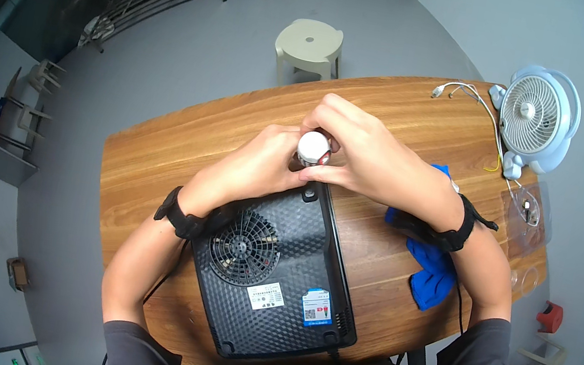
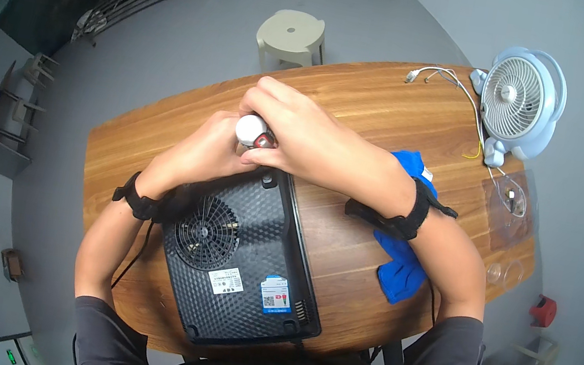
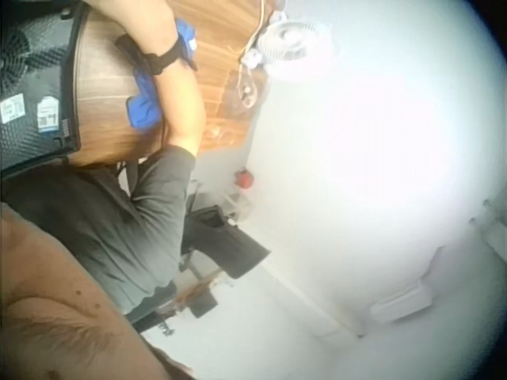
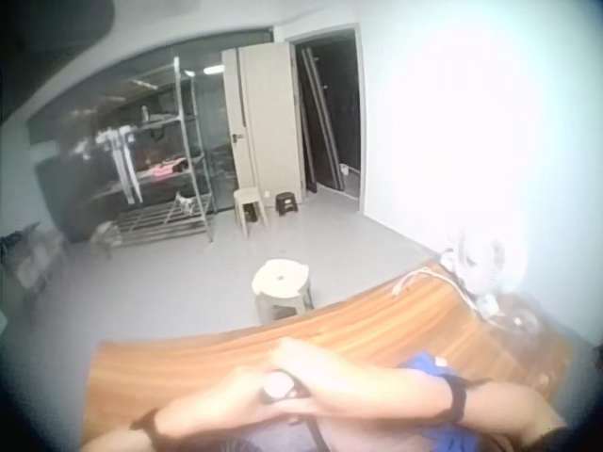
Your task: The person wipes the top surface of a portable induction cooktop with a blue cloth, then flips it over. Using a screwdriver, they remove multiple screws from the bottom casing and lift off the cover to reveal the internal fan and components.
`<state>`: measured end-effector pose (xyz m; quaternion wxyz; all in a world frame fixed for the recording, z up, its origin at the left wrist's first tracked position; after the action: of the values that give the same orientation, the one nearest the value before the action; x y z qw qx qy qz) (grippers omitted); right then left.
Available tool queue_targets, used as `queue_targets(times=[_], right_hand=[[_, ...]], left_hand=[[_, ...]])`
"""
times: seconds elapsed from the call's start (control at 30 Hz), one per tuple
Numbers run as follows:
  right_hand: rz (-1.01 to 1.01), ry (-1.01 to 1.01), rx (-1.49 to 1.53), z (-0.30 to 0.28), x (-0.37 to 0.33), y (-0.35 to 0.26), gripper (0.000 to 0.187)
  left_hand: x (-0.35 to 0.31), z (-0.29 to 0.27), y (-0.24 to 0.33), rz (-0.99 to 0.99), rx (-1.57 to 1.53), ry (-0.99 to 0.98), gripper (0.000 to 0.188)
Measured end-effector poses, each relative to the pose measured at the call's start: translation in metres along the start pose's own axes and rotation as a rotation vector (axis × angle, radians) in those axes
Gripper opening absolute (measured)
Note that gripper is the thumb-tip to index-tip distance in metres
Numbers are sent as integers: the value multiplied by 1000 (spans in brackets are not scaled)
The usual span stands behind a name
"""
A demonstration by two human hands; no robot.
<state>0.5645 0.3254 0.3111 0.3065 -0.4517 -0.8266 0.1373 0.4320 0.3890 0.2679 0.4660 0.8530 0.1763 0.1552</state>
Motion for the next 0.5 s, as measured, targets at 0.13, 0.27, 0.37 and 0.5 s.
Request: queue_targets(times=[0.13,0.27,0.37,0.5], right_hand=[[-11,-5,-26,-2,-3,-1,43],[-54,-41,-14,-4,-4,0,41],[-44,-123,4,-9,-2,0,43],[-113,30,-164,-10,2,0,46]], left_hand=[[0,4,-3,25,30,-28,30],[3,5,-8,14,0,7,30],[6,4,-9,-82,22,15,28],[7,4,-11,-58,110,67,29]])
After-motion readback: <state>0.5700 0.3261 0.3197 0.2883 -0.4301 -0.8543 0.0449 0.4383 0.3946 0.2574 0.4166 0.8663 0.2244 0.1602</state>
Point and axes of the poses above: each hand's wrist, its own x-axis towards the middle knuckle, its own z-axis out of the palm, y = z × x, the point moved 5 cm from there along x, towards the middle knuckle, and after that the axes turned 9 degrees about -x, right-handed, at the moved point
